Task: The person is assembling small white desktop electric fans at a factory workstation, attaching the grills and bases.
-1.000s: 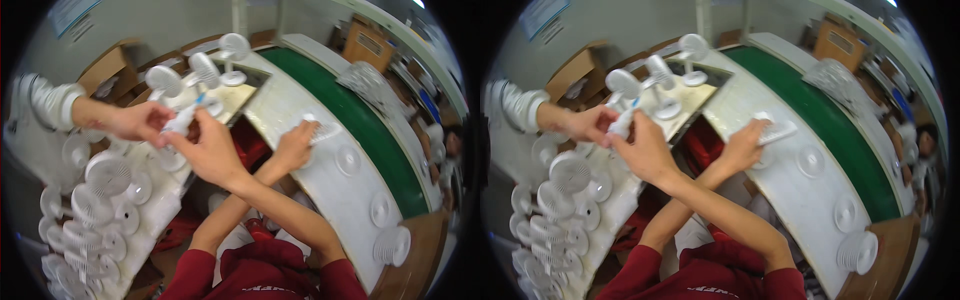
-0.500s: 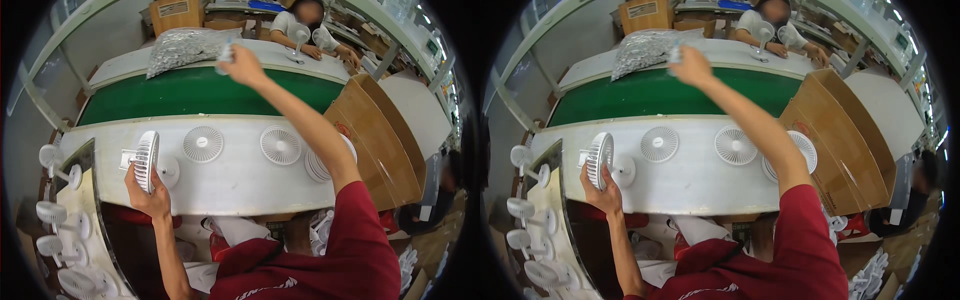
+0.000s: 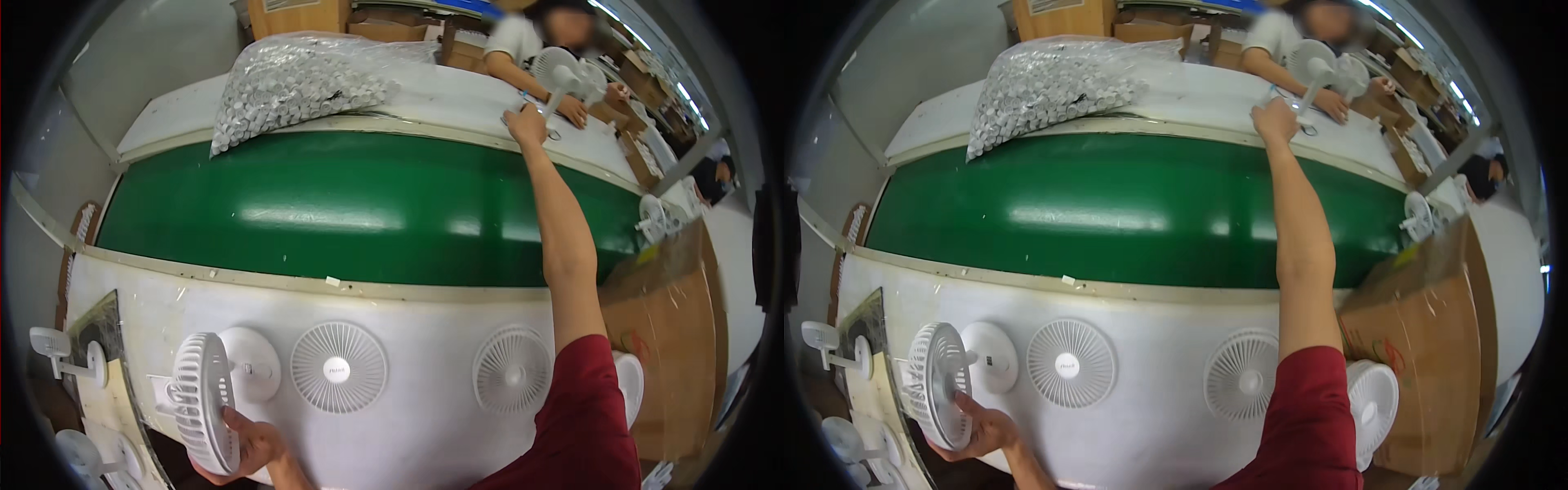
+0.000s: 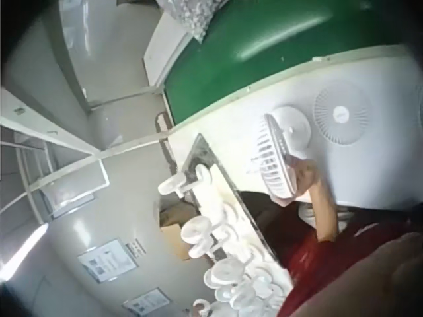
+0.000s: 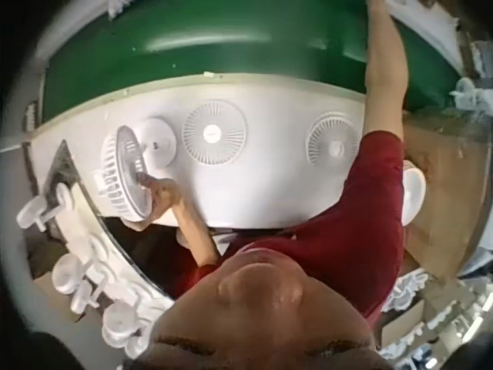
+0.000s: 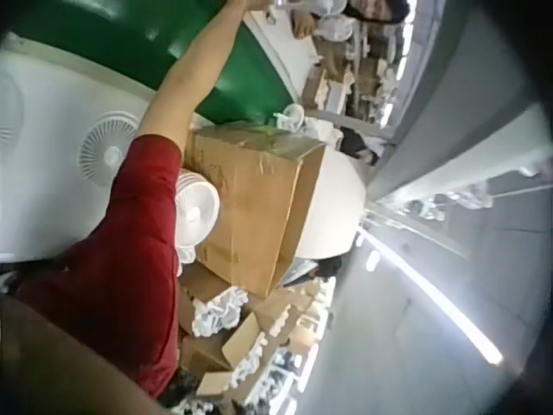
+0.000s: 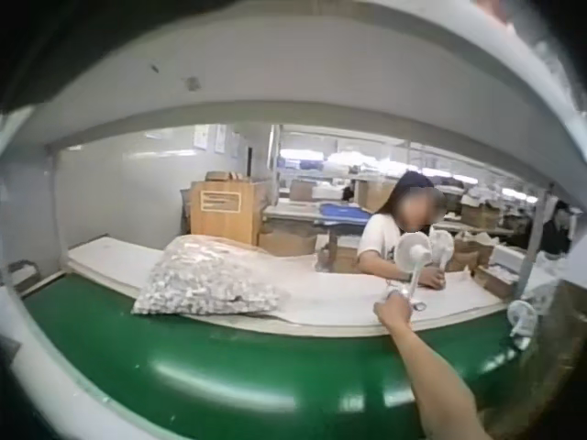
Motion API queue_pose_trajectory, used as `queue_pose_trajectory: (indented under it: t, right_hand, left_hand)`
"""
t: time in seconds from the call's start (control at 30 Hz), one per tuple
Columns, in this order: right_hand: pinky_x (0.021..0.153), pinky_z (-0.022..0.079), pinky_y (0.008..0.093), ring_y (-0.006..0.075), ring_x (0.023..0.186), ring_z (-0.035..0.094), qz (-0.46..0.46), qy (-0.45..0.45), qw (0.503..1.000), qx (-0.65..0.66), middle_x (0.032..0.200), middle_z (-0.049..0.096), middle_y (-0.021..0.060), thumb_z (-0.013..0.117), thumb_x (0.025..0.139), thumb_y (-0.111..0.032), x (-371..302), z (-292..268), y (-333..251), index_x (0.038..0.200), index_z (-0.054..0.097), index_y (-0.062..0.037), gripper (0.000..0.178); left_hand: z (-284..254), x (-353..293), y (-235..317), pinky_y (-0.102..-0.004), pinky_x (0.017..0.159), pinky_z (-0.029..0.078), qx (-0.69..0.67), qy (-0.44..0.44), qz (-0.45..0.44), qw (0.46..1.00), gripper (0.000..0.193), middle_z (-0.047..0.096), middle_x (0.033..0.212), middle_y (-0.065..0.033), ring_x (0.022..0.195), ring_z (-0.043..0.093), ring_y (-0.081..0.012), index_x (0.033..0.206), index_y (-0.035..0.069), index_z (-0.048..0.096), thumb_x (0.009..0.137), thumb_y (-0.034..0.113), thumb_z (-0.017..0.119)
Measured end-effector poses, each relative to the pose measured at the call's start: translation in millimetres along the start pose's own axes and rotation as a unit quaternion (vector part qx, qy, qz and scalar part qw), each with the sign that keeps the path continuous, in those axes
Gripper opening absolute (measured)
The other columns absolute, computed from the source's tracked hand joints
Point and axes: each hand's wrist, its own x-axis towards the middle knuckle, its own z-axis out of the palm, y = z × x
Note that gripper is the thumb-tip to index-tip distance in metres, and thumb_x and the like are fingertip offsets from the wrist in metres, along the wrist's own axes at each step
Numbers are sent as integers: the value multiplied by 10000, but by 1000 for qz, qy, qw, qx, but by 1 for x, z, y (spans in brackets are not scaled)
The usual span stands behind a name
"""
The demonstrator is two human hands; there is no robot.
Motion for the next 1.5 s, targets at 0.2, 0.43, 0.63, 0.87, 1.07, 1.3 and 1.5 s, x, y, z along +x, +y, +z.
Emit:
queue_pose_trajectory:
  t: [0.2, 0.43, 0.63, 0.87, 1.07, 1.3, 1.5]
  right_hand:
    - [884, 514, 466, 372, 1038, 656, -45, 19, 999, -20, 1104, 702, 186, 637, 832, -343, 42, 44, -11, 1112, 668, -18, 430]
    - [871, 520, 457, 365, 996, 664, -8, -41, 996, -78, 1103, 704, 195, 616, 826, -338, 72, 59, -35, 1066, 697, -7, 417]
    - [834, 538, 420, 362, 953, 669, -278, -221, 934, -32, 1048, 711, 195, 671, 797, -336, 18, 91, -79, 1004, 698, -2, 393]
    - [889, 518, 434, 363, 1043, 594, -632, -291, 715, -74, 1162, 610, 203, 757, 765, -426, -194, 38, -175, 1247, 586, -79, 618]
    - [1070, 421, 496, 444, 1308, 441, -552, -490, 656, -156, 1467, 392, 281, 830, 634, -573, -259, 34, -171, 1555, 282, -133, 1159]
    - [1107, 363, 493, 436, 1348, 390, -537, -350, 766, -50, 1482, 368, 282, 818, 626, -621, -266, 72, -127, 1551, 319, -144, 1155]
    - [1140, 306, 487, 431, 1368, 355, -467, -246, 843, 104, 1497, 341, 279, 794, 658, -630, -306, 77, -91, 1518, 384, -122, 1080]
  left_hand:
    - [4, 11, -2, -455, 982, 581, 60, -45, 41, 996, 630, 478, 1288, -234, 1106, 625, -360, 1358, 44, 265, 913, 82, 710]
    - [38, -14, 1, -456, 994, 571, 64, -100, 33, 992, 618, 453, 1332, -237, 1137, 611, -373, 1346, 31, 267, 914, 83, 706]
    - [109, -34, -13, -424, 939, 554, -151, -59, -17, 987, 710, 434, 1368, -203, 1162, 562, -351, 1426, 60, 279, 887, 66, 740]
    - [159, -24, 2, -424, 959, 509, -159, -120, 73, 977, 629, 559, 1301, -194, 1134, 606, -349, 1413, 82, 374, 884, 50, 714]
    - [171, 9, 12, -375, 866, 519, -171, -205, -21, 964, 538, 635, 1191, -147, 1021, 653, -323, 1321, 80, 496, 836, -8, 711]
    - [128, 31, 31, -369, 789, 535, -175, -183, -116, 960, 512, 646, 1139, -140, 918, 673, -314, 1279, 67, 516, 809, -34, 692]
    - [104, 45, 41, -355, 732, 536, -129, -247, -101, 955, 503, 668, 1063, -136, 832, 677, -292, 1239, 53, 519, 776, 0, 709]
